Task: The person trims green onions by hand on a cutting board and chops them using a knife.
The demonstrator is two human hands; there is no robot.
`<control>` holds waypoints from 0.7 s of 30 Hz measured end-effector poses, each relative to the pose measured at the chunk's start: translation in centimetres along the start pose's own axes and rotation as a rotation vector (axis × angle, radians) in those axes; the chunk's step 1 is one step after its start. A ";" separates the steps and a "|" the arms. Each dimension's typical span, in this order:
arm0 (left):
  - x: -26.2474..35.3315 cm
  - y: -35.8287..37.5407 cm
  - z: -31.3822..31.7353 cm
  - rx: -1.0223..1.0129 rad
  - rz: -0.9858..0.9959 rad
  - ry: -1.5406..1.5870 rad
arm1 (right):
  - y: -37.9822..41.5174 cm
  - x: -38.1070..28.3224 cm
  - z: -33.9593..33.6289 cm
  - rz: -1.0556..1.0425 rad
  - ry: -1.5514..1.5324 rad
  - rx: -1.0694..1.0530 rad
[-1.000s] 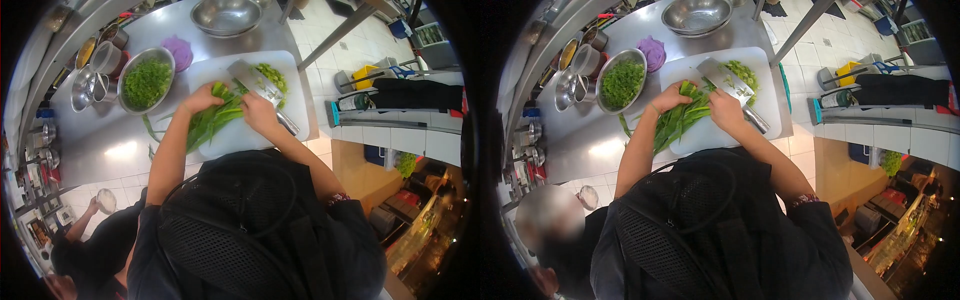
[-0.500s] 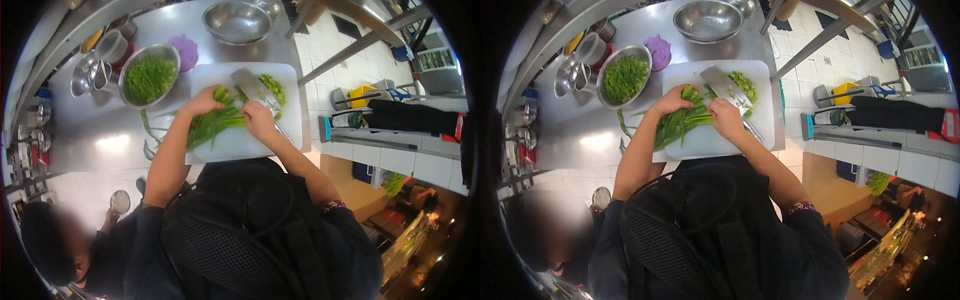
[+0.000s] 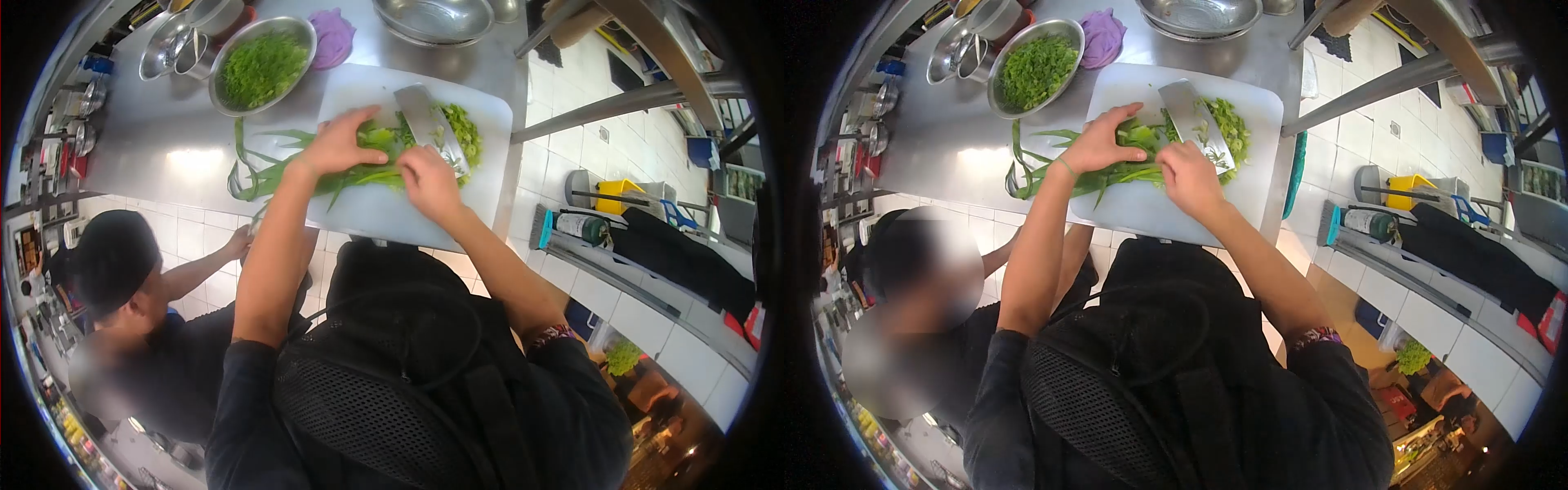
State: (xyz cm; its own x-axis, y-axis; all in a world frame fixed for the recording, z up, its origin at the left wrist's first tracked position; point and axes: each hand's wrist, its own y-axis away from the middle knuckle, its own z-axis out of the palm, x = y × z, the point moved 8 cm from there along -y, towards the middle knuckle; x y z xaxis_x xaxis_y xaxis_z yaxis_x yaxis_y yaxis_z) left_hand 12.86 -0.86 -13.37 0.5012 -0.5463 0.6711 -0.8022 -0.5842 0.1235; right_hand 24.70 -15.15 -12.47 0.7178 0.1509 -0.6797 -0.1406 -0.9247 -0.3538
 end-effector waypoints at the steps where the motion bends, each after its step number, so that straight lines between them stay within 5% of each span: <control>1: 0.3 0.6 -0.1 0.004 -0.008 -0.007 | 0.0 1.5 0.4 0.179 -0.121 -0.011; 4: 0.8 2.4 -1.3 0.048 -0.014 -0.152 | -1.1 4.1 1.7 0.450 -0.353 -0.076; 10: -3.7 2.2 -0.4 0.052 -0.158 0.525 | -2.1 4.7 1.5 0.436 -0.118 -0.197; 12: -2.8 2.2 -0.2 0.050 -0.177 0.477 | -2.1 4.4 0.6 0.365 -0.069 -0.125; 14: 2.0 2.9 -0.2 0.014 -0.073 -0.186 | -1.4 3.8 -0.5 0.291 -0.017 -0.089; 16: 2.5 3.0 1.9 0.050 -0.035 -0.342 | -0.8 3.8 -3.8 0.277 -0.073 0.115; 21: 3.8 3.1 3.4 -0.017 -0.062 -0.521 | 4.4 1.9 -5.8 0.341 0.163 -0.067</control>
State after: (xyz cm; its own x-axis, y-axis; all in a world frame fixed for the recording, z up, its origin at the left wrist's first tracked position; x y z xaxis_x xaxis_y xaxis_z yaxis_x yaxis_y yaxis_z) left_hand 13.37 -6.76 -12.96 0.6391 -0.7399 0.2099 -0.7691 -0.6171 0.1663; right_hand 29.42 -20.92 -11.57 0.7373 -0.2217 -0.6382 -0.3490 -0.9338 -0.0788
